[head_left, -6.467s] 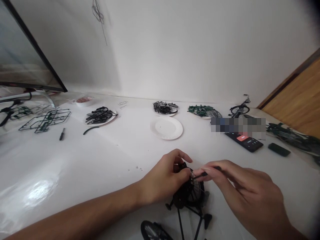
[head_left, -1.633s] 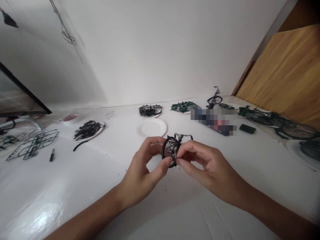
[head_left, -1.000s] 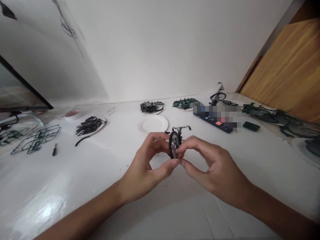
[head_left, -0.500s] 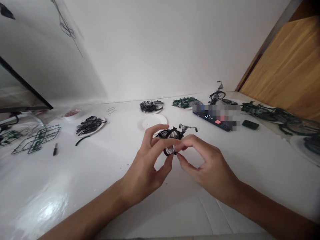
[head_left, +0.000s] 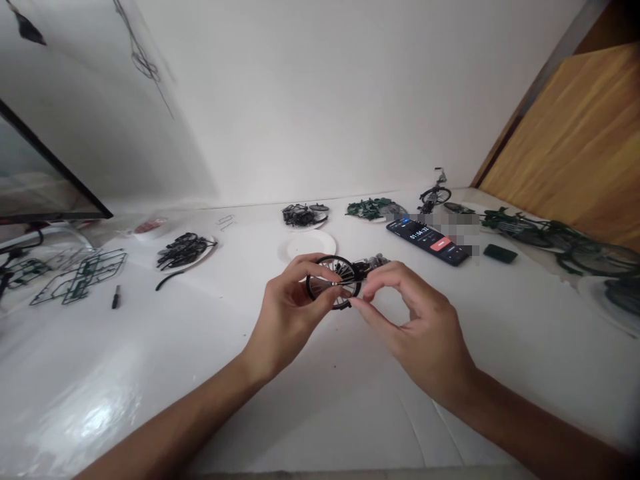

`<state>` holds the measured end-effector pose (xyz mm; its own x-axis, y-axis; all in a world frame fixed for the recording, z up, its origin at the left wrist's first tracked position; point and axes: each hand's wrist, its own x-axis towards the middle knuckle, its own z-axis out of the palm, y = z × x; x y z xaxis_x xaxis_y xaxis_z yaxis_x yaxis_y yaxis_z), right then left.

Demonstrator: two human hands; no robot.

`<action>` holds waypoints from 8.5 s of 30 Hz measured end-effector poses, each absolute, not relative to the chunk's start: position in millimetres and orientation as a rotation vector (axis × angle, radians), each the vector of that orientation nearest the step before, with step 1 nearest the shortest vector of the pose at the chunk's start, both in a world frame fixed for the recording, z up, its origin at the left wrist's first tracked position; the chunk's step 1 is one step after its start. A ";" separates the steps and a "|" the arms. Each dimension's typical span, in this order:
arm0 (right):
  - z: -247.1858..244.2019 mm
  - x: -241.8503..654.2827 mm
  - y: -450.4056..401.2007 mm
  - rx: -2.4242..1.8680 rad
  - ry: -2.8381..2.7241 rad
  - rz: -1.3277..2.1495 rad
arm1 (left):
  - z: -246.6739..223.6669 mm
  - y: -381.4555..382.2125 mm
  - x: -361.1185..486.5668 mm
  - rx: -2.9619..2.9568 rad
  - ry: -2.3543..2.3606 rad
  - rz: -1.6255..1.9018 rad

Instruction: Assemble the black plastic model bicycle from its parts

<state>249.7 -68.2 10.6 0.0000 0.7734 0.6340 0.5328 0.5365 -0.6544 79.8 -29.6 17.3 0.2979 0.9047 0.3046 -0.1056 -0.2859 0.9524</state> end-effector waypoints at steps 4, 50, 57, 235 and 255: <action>7.0 251.0 -69.2 -1.258 -1.599 0.564 | 19.3 -29.7 77.9 1.500 0.822 1.255; 19.2 274.4 -60.1 -0.998 -1.271 1.450 | 35.6 -30.3 53.8 3.124 0.471 1.111; 17.7 274.5 -60.6 -0.989 -1.232 1.500 | 32.6 -31.7 53.8 3.077 0.479 1.175; -0.8 305.9 107.4 -1.368 -2.198 0.077 | -47.7 147.6 -72.3 1.862 1.352 1.247; -38.9 375.0 72.2 -1.494 -2.048 -0.023 | -27.8 78.9 47.8 3.330 1.088 0.134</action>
<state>375.0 72.2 -38.9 -0.1891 0.8621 0.4701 0.8723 0.3673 -0.3229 47.8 78.9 -27.8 0.8108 0.5567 0.1810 0.5840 -0.7480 -0.3154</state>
